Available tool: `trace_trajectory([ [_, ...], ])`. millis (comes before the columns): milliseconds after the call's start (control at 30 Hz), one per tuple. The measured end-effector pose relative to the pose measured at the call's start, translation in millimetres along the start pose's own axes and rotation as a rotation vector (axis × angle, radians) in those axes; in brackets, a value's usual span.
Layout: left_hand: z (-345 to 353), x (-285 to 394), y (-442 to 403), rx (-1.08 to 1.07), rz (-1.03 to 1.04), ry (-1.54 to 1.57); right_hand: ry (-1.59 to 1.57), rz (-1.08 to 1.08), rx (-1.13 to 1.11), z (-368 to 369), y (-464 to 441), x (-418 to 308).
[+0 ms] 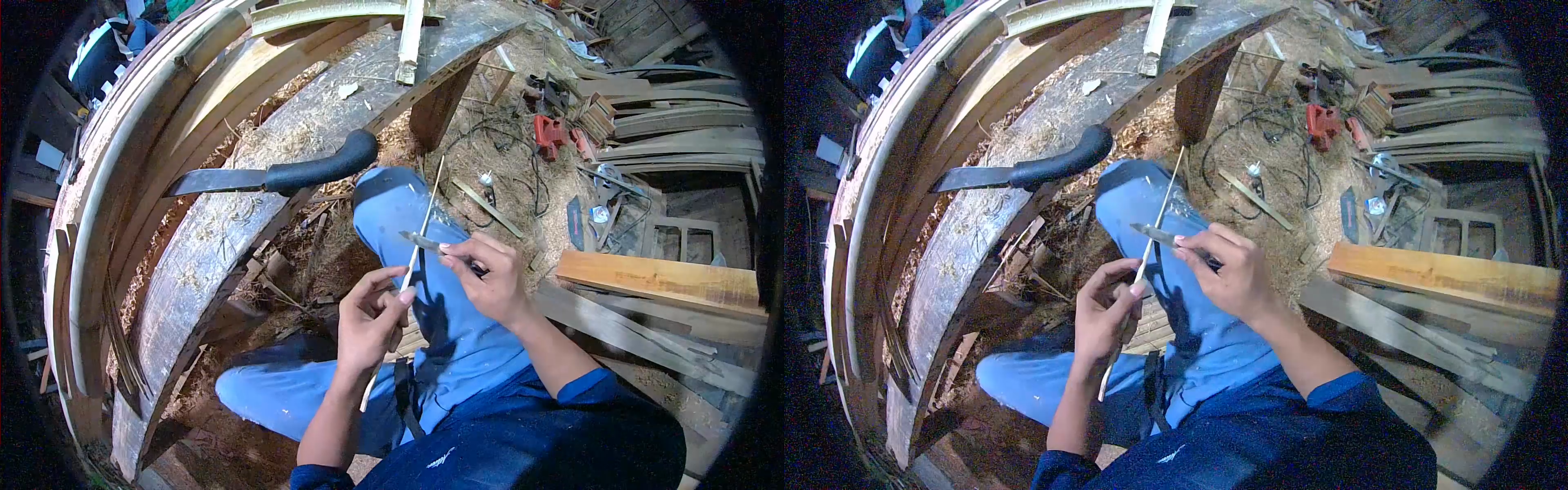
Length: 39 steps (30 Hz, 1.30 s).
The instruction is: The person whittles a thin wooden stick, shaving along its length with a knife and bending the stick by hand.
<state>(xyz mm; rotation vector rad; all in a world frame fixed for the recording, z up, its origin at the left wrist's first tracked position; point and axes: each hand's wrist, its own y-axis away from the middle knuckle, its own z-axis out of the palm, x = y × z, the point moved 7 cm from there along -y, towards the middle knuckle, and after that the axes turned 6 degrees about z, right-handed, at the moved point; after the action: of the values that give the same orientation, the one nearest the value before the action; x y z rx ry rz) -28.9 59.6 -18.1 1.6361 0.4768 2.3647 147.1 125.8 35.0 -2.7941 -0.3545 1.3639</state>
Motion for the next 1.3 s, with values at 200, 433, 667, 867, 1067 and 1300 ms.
trace_trajectory([
  [200,0,-5,-12,0.021,0.005,0.046,0.0,-0.031,0.022,7,3,-5],
  [433,-2,-21,-15,0.126,0.003,0.063,-0.013,-0.134,0.005,11,7,-14],
  [667,-6,-20,-15,0.115,0.005,0.14,-0.004,-0.083,-0.007,21,5,-13],
  [867,-12,-19,4,0.077,-0.02,0.145,0.026,-0.075,0.055,17,0,0],
  [1067,-18,-29,18,0.064,-0.034,0.244,-0.003,-0.052,0.086,13,-7,5],
  [1300,-45,-16,40,0.018,-0.066,0.159,0.025,0.003,0.17,6,-10,16],
])
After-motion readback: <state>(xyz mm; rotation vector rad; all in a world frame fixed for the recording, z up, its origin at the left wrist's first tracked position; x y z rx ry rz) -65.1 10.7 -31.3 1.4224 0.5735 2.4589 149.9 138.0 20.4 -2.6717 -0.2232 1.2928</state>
